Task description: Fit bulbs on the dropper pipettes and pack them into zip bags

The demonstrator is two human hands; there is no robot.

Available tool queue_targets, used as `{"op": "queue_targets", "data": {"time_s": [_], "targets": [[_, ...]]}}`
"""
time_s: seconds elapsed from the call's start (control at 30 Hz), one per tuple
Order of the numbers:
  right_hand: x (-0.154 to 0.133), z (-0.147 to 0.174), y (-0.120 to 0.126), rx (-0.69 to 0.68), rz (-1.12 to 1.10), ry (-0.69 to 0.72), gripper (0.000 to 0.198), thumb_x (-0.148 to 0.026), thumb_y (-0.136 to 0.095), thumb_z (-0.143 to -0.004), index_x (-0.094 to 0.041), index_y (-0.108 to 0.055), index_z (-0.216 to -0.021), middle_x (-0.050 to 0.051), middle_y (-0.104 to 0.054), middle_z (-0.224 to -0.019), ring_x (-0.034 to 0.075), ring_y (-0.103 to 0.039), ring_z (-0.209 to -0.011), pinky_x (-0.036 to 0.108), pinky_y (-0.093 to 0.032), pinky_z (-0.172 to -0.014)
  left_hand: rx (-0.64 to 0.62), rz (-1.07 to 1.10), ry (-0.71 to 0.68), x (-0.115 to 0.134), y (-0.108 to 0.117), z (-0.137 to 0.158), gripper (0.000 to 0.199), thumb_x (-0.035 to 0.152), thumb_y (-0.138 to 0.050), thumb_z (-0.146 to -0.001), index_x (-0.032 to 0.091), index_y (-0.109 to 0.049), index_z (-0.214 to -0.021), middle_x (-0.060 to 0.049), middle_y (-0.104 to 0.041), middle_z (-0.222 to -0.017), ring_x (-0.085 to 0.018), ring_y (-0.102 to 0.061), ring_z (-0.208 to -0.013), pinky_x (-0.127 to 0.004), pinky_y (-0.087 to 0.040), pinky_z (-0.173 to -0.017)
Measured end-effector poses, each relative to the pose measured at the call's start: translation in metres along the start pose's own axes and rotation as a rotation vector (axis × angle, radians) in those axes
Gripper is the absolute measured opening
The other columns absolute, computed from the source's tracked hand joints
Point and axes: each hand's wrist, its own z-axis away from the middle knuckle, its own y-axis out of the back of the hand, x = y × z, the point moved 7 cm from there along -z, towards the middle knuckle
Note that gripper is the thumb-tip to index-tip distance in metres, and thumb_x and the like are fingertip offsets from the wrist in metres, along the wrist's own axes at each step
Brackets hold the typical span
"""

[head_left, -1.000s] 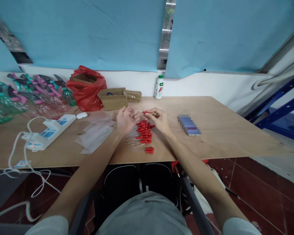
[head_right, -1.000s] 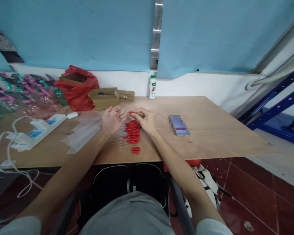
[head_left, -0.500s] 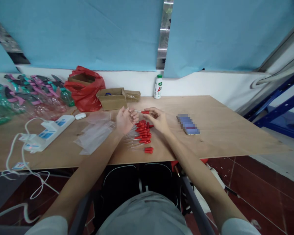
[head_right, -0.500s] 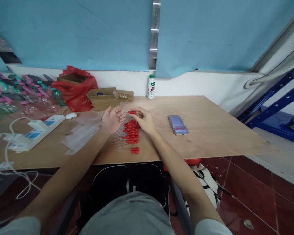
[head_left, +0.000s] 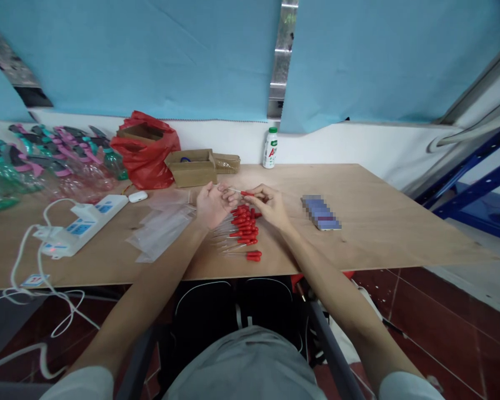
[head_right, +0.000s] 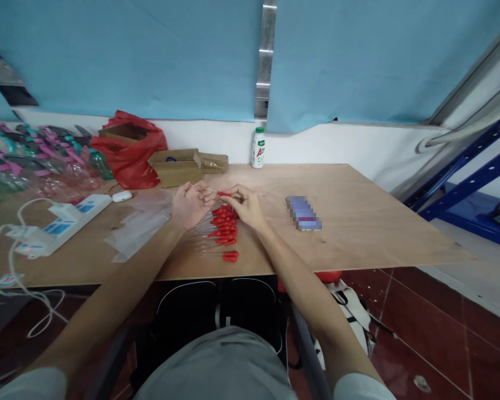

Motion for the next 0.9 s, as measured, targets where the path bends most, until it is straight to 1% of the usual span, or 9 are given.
{"op": "queue_targets", "data": {"time_s": [0.13, 0.23, 0.33, 0.47, 0.63, 0.77, 0.9], "targets": [[-0.0015, 0.0012, 0.0005, -0.018, 0.046, 0.01, 0.039, -0.059, -0.085, -0.083, -0.023, -0.073, -0.093, 0.005, -0.082, -0.091, 0.023, -0.079, -0.084, 0.039, -0.066, -0.084, -0.006, -0.043, 0.004, 0.0006, 0.0019, -0.0008, 0.042, 0.05, -0.042, -0.106, 0.023, -0.043, -0.074, 0.0, -0.038, -0.066, -0.017, -0.05, -0.065, -0.028, -0.047, -0.061], [-0.0033, 0.0022, 0.0003, -0.035, 0.051, 0.022, 0.036, -0.057, -0.084, -0.086, -0.023, -0.074, -0.094, 0.005, -0.082, -0.09, 0.023, -0.08, -0.085, 0.04, -0.066, -0.084, -0.016, -0.069, 0.001, 0.0005, 0.0026, -0.0016, 0.043, 0.051, -0.043, -0.106, 0.023, -0.044, -0.074, -0.001, -0.039, -0.066, -0.017, -0.051, -0.065, -0.028, -0.047, -0.061], [-0.0058, 0.0028, 0.0001, -0.037, 0.034, 0.044, 0.035, -0.056, -0.084, -0.086, -0.023, -0.074, -0.093, 0.004, -0.082, -0.088, 0.023, -0.079, -0.083, 0.04, -0.066, -0.084, -0.007, -0.049, 0.01, -0.0007, 0.0022, -0.0011, 0.044, 0.051, -0.04, -0.108, 0.022, -0.044, -0.075, -0.001, -0.039, -0.066, -0.017, -0.052, -0.064, -0.027, -0.048, -0.06], [-0.0072, 0.0026, -0.0002, -0.019, 0.055, 0.045, 0.038, -0.058, -0.084, -0.086, -0.022, -0.074, -0.093, 0.003, -0.081, -0.086, 0.022, -0.078, -0.08, 0.039, -0.066, -0.084, -0.011, 0.033, 0.06, -0.0054, -0.0017, 0.0002, 0.043, 0.048, -0.03, -0.109, 0.023, -0.044, -0.077, -0.002, -0.042, -0.067, -0.018, -0.052, -0.063, -0.028, -0.049, -0.059], [-0.0087, 0.0025, -0.0018, -0.015, 0.069, 0.06, 0.039, -0.06, -0.083, -0.086, -0.022, -0.073, -0.092, 0.004, -0.081, -0.086, 0.022, -0.079, -0.082, 0.038, -0.066, -0.083, -0.017, 0.077, 0.057, -0.0072, -0.003, -0.0003, 0.042, 0.047, -0.029, -0.108, 0.023, -0.043, -0.077, -0.002, -0.041, -0.066, -0.019, -0.052, -0.062, -0.029, -0.049, -0.058], [-0.0089, 0.0018, -0.0007, 0.009, 0.102, 0.09, 0.038, -0.059, -0.082, -0.088, -0.022, -0.074, -0.094, 0.006, -0.082, -0.091, 0.024, -0.079, -0.084, 0.039, -0.066, -0.084, -0.049, 0.02, 0.034, -0.006, -0.0013, -0.0012, 0.041, 0.046, -0.03, -0.107, 0.023, -0.044, -0.077, -0.003, -0.043, -0.067, -0.019, -0.053, -0.064, -0.029, -0.048, -0.057], [-0.0049, -0.0013, 0.0018, 0.028, 0.114, 0.099, 0.04, -0.06, -0.079, -0.09, -0.023, -0.075, -0.103, 0.007, -0.082, -0.099, 0.024, -0.079, -0.089, 0.041, -0.065, -0.089, -0.099, -0.099, -0.018, -0.0017, -0.0003, -0.0026, 0.043, 0.049, -0.029, -0.106, 0.022, -0.046, -0.076, -0.003, -0.043, -0.069, -0.019, -0.052, -0.064, -0.028, -0.044, -0.054]]}}
